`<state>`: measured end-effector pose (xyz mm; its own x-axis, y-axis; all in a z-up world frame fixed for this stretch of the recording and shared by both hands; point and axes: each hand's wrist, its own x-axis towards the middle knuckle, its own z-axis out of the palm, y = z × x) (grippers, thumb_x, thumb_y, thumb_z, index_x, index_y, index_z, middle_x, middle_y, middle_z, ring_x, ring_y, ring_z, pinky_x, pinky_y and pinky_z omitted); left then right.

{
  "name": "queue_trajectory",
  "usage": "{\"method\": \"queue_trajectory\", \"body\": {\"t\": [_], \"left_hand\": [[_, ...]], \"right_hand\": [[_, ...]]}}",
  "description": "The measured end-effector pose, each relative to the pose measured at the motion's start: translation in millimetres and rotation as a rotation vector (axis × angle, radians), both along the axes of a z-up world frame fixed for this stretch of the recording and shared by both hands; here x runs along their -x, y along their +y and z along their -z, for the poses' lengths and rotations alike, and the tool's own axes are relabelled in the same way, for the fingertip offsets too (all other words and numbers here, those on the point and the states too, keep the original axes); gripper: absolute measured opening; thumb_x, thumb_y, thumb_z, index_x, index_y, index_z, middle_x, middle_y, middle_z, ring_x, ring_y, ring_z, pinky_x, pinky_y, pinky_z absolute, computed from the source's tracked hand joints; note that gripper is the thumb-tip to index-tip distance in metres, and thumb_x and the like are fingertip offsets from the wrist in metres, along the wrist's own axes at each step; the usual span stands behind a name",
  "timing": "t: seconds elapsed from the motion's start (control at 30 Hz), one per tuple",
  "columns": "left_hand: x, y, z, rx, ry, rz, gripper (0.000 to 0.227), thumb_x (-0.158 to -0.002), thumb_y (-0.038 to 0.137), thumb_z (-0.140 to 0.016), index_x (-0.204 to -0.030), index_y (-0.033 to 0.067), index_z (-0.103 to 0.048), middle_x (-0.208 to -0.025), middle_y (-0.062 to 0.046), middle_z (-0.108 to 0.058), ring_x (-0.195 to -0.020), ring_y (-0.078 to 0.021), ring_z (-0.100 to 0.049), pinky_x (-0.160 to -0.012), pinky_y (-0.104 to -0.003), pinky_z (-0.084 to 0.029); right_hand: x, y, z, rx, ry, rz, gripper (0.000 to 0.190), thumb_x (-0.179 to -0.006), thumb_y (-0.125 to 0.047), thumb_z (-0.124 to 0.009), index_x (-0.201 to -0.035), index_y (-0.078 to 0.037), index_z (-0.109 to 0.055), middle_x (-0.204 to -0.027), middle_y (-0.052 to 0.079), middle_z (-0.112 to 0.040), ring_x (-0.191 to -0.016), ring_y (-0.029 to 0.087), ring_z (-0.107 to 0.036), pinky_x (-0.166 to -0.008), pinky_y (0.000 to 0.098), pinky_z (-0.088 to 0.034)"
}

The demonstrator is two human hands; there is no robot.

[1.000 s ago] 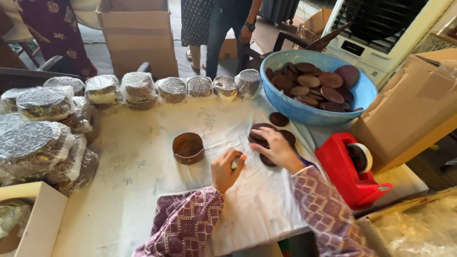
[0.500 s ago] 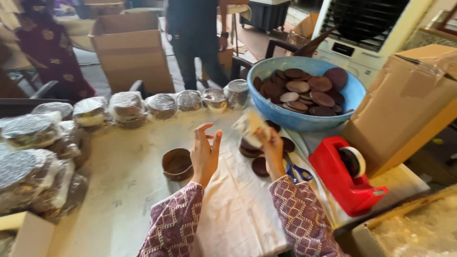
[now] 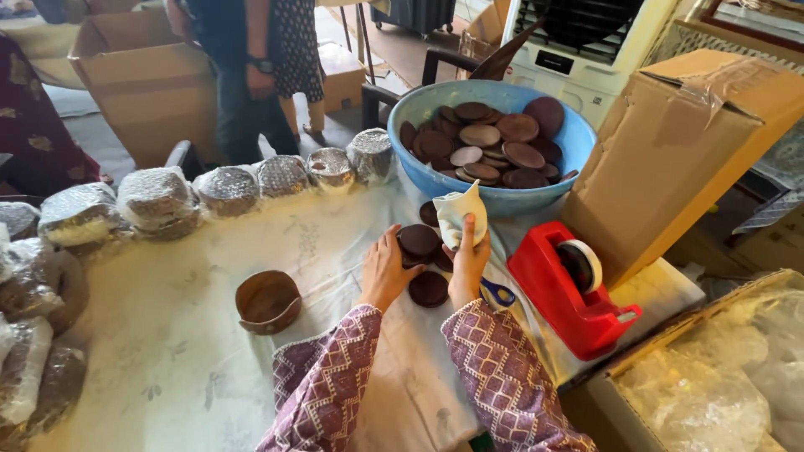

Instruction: The person wipes the inside and outside of a small brown clay pot with a white cloth. They then pick up several round clay lids from a blue basin, wipe each one with the cloth, and place them on the table before stacking them on top of the pot.

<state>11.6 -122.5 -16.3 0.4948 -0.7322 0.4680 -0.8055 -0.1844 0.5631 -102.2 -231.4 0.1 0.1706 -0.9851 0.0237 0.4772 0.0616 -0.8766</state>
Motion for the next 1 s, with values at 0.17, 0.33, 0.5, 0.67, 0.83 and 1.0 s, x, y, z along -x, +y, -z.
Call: {"method": "queue_trajectory", "body": {"t": [0.17,0.33,0.5,0.67,0.83,1.0], "left_hand": [[8,11,-24,-0.15,-0.011,-0.085,0.096,-0.065,0.045,-0.089,-0.142,0.0058,-0.048,-0.117,-0.018,-0.068,-0.113,-0.0373,-0.059,-0.095,-0.046,-0.048],[-1,46,-30,-0.259,0.05,-0.138,0.083,-0.073,0.069,-0.078,-0.127,0.0082,-0.062,-0.107,-0.015,-0.075,-0.099,-0.0336,-0.067,-0.095,-0.042,-0.051],[-18,89,-31,-0.083,0.856,-0.057,0.09,-0.073,0.073,-0.065,-0.137,0.0114,-0.053,-0.112,-0.013,-0.072,-0.099,-0.0228,-0.071,-0.082,-0.04,-0.059],[-32,101,8,0.148,1.452,0.073,0.081,-0.082,0.073,-0.059,-0.132,0.0087,-0.058,-0.118,-0.015,-0.067,-0.105,-0.0257,-0.068,-0.09,-0.04,-0.056],[-25,129,2,0.346,1.58,0.203,0.075,-0.085,0.072,-0.053,-0.131,0.0123,-0.058,-0.123,-0.015,-0.069,-0.111,-0.0273,-0.067,-0.095,-0.04,-0.055],[-15,177,-17,0.533,1.809,0.55,0.081,-0.092,0.075,-0.04,-0.143,0.0131,-0.055,-0.136,-0.016,-0.065,-0.126,-0.0258,-0.056,-0.103,-0.043,-0.042]], "right_hand": [[0,-10,8,-0.059,-0.027,0.037,0.059,-0.088,-0.057,-0.07,-0.122,-0.011,-0.059,-0.107,0.001,-0.069,-0.085,0.011,-0.066,-0.063,0.0244,-0.054],[-9,-37,50,0.112,-0.054,0.114,0.053,-0.089,-0.047,-0.082,-0.109,-0.003,-0.06,-0.101,0.001,-0.067,-0.085,0.009,-0.059,-0.072,0.0241,-0.05],[-14,-24,48,0.131,-0.023,0.084,0.049,-0.088,-0.044,-0.082,-0.105,-0.005,-0.058,-0.098,0.0,-0.064,-0.083,0.008,-0.057,-0.072,0.0236,-0.049],[-23,14,41,0.437,0.24,-0.012,0.046,-0.094,-0.042,-0.077,-0.107,-0.004,-0.055,-0.096,0.006,-0.065,-0.084,0.013,-0.058,-0.073,0.0283,-0.05],[-17,71,8,0.986,0.609,-0.081,0.033,-0.1,-0.024,-0.073,-0.118,-0.002,-0.057,-0.106,0.02,-0.07,-0.097,0.037,-0.067,-0.082,0.0422,-0.052],[-22,60,14,1.012,0.654,-0.186,0.055,-0.08,-0.004,-0.067,-0.135,-0.006,-0.061,-0.122,0.022,-0.071,-0.112,0.038,-0.069,-0.092,0.0416,-0.054]]}}
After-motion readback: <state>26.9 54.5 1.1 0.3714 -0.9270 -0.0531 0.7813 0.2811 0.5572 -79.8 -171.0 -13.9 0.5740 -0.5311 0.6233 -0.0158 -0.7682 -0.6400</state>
